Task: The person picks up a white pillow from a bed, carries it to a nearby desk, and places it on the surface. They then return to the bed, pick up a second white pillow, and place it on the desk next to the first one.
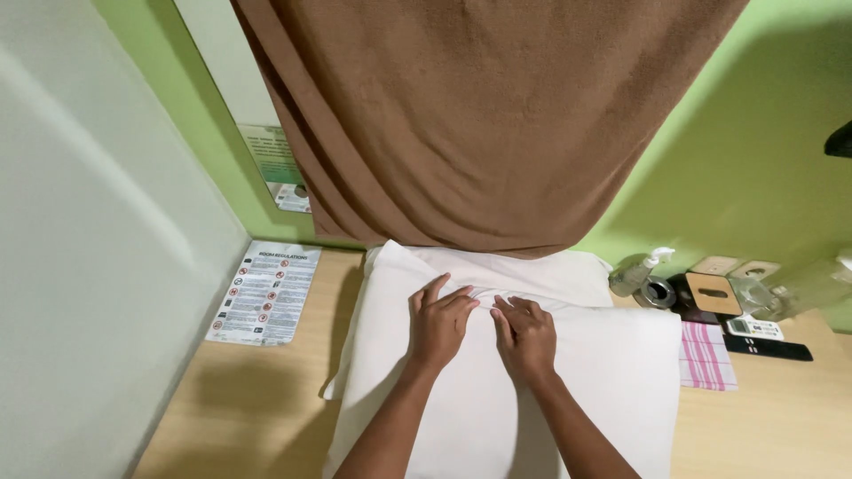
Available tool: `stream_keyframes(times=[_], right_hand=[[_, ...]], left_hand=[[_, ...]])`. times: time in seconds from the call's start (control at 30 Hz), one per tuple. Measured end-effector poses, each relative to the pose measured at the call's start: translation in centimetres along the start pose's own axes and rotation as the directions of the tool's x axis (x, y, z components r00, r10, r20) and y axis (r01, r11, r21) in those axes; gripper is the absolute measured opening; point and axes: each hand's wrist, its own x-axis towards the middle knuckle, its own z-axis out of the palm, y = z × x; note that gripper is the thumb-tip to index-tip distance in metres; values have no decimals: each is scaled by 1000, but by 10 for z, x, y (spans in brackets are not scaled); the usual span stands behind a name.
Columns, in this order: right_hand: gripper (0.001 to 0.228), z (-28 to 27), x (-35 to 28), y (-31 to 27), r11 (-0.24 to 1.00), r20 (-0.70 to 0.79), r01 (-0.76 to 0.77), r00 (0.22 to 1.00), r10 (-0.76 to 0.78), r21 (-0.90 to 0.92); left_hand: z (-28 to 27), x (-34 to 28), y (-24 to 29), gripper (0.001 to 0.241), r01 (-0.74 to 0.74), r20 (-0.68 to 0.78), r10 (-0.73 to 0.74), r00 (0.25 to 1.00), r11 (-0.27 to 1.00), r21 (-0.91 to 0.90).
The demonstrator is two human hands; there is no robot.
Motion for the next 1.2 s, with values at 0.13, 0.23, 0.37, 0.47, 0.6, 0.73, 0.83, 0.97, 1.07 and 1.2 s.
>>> stream_keyframes(times=[0.13,0.23,0.37,0.47,0.6,0.73,0.83,0.97,1.07,1.2], right_hand=[[27,-2,-1,2,999,48,-48,998,47,22],[28,3,-11,1,1000,134,-30,991,29,8],[40,7,-33,3,993,210,70,976,-48,-99],[47,2,-50,6,982,272,97,961,-49,-165],[51,-9,-61,18,968,289,97,957,-26,-233],[54,-23,-70,48,954,257,54,966,25,-296],[57,-27,-75,76,927,209,-22,972,107,-375],[60,-24,-77,89,885,114,-140,971,211,-445],[59,-17,-73,92,879,94,-176,966,241,-443],[58,-9,-72,99,890,61,-183,972,228,-417]], left_hand=[[21,2,-6,17,112,17,-112,994,994,20],[30,-11,-7,21,186,193,-199,961,979,81],[33,-33,-9,44,54,225,-87,971,988,145],[28,-40,-4,49,19,245,-70,967,979,203],[30,-42,-7,49,14,227,-63,972,977,214],[32,-41,-10,48,7,240,-61,969,976,220],[35,-40,-13,48,31,237,-85,968,974,223],[48,-41,-20,49,14,232,-73,970,970,244],[55,-41,-24,48,29,223,-86,971,968,251],[66,-42,-34,48,22,205,-76,976,967,255]])
